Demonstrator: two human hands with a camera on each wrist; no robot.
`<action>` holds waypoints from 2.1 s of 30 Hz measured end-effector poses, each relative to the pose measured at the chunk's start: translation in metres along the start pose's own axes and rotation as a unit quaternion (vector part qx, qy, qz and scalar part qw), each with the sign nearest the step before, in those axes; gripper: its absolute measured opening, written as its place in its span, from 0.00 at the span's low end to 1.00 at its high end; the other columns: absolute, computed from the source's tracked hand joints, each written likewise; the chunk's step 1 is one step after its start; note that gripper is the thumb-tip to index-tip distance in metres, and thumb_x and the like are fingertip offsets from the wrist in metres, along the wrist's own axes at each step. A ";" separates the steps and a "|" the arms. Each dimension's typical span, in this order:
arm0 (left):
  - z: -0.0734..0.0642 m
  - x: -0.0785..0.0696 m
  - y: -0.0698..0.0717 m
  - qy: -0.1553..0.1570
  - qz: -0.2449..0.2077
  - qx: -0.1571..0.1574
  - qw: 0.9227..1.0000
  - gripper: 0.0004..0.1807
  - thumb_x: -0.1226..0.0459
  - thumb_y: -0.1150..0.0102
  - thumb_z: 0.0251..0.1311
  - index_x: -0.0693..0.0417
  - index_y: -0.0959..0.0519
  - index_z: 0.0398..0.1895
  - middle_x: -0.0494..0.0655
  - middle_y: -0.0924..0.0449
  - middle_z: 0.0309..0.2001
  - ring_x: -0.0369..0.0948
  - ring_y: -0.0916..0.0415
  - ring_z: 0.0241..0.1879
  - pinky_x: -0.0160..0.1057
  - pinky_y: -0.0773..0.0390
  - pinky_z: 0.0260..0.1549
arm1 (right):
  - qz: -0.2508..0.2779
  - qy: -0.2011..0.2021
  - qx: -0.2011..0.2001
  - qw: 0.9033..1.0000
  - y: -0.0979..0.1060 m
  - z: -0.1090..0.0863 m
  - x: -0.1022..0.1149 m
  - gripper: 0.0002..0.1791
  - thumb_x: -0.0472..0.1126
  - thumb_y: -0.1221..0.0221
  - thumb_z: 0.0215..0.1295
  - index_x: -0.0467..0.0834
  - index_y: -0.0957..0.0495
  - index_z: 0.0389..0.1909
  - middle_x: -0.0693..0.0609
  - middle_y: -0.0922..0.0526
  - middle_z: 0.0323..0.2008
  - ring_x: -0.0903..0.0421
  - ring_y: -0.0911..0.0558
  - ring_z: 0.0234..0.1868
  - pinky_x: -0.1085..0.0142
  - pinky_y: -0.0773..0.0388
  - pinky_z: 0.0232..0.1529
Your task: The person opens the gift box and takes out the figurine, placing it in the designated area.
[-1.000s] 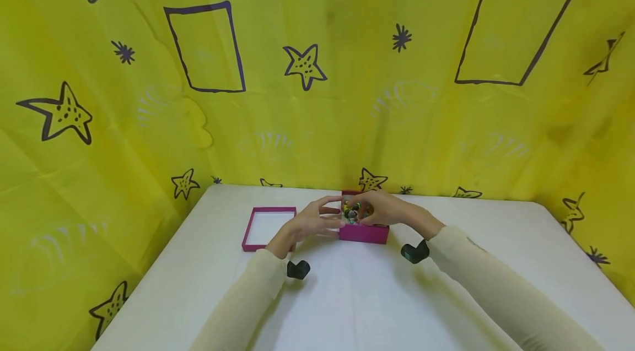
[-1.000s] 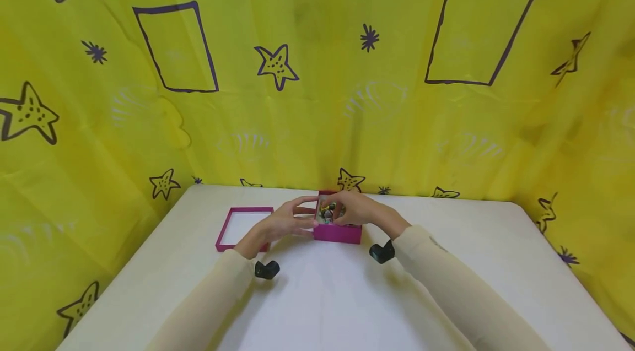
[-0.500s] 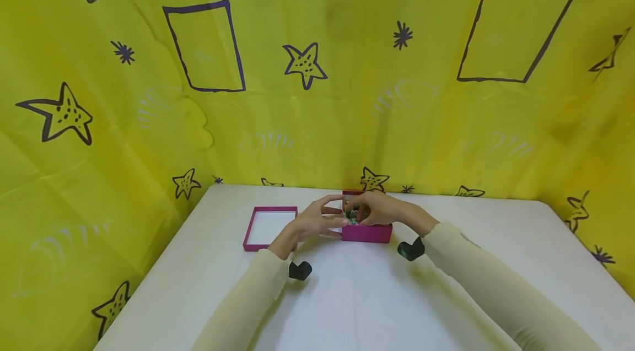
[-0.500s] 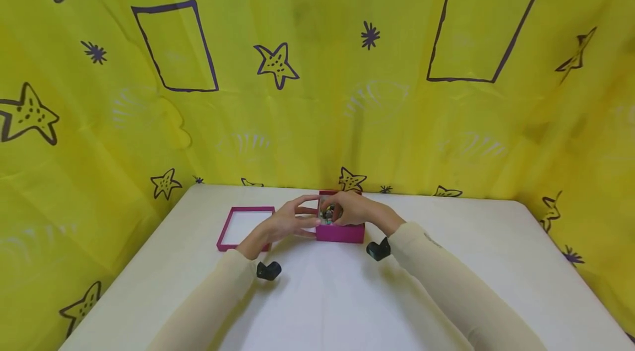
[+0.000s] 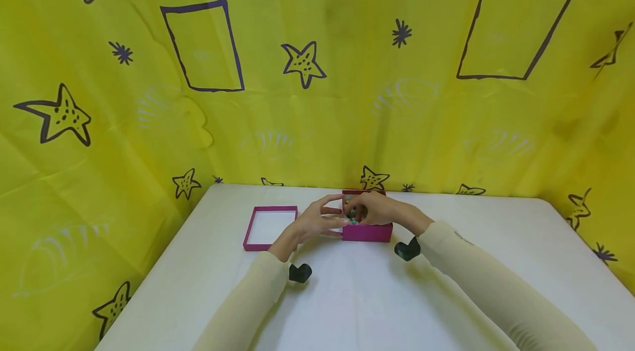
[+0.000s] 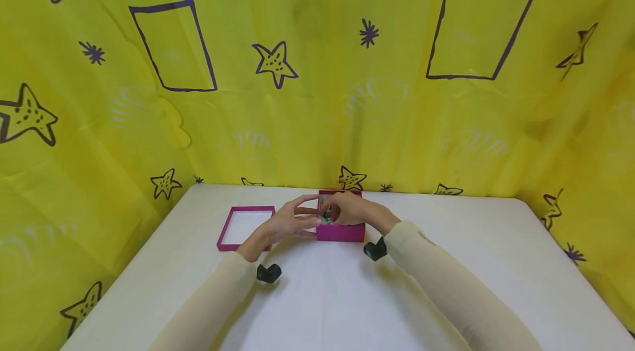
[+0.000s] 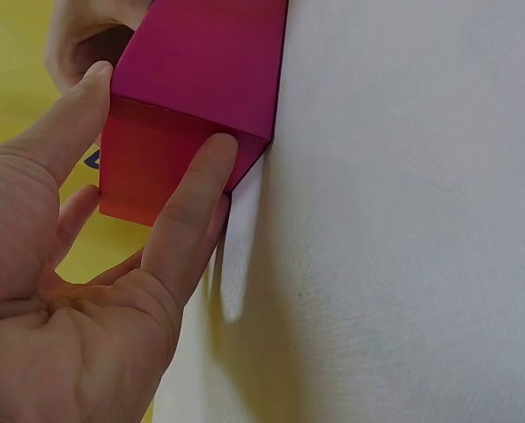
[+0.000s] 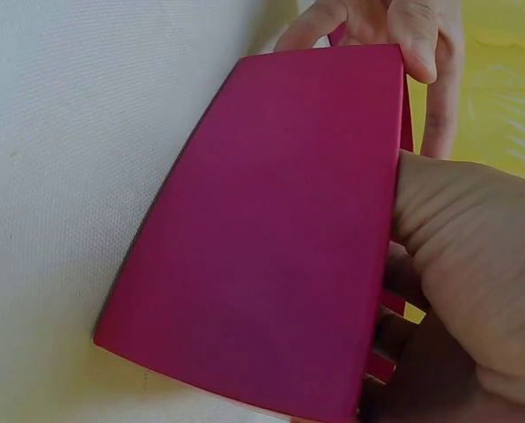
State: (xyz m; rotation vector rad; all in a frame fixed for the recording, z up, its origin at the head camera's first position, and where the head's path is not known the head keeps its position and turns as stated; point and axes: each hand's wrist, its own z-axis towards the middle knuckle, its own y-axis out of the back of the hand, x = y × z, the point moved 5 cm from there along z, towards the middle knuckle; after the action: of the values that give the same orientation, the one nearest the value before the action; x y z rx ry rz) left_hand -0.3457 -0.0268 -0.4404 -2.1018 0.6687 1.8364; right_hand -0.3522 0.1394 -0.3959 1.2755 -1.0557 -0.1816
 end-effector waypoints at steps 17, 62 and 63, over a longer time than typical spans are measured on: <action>0.001 0.001 0.000 -0.009 -0.001 0.006 1.000 0.42 0.67 0.31 0.64 0.43 0.38 0.79 0.63 0.31 0.69 0.54 0.20 0.57 0.53 0.14 0.46 | -0.024 -0.009 -0.005 1.000 -0.001 0.005 -0.004 0.12 0.35 0.29 0.62 0.44 0.12 0.47 0.56 0.16 0.33 0.60 0.21 0.33 0.69 0.19 0.37; 0.000 0.000 0.000 0.000 0.004 -0.007 1.000 0.41 0.65 0.29 0.63 0.40 0.36 0.78 0.60 0.29 0.67 0.53 0.20 0.57 0.52 0.13 0.45 | -0.020 0.026 -0.045 0.998 0.004 -0.003 -0.002 0.16 0.37 0.28 0.62 0.39 0.15 0.50 0.56 0.18 0.30 0.60 0.23 0.32 0.69 0.22 0.33; 0.000 0.001 0.000 0.001 0.004 -0.007 1.000 0.41 0.65 0.29 0.63 0.40 0.36 0.78 0.60 0.29 0.68 0.53 0.20 0.57 0.52 0.13 0.45 | -0.016 0.025 -0.046 0.998 0.005 -0.003 -0.002 0.16 0.38 0.28 0.62 0.39 0.15 0.50 0.56 0.18 0.30 0.60 0.23 0.32 0.69 0.22 0.33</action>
State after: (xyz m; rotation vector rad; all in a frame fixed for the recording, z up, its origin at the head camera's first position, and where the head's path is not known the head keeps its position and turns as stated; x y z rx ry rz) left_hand -0.3457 -0.0274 -0.4409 -2.1125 0.6681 1.8499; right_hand -0.3529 0.1446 -0.3929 1.2078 -0.9745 -0.2192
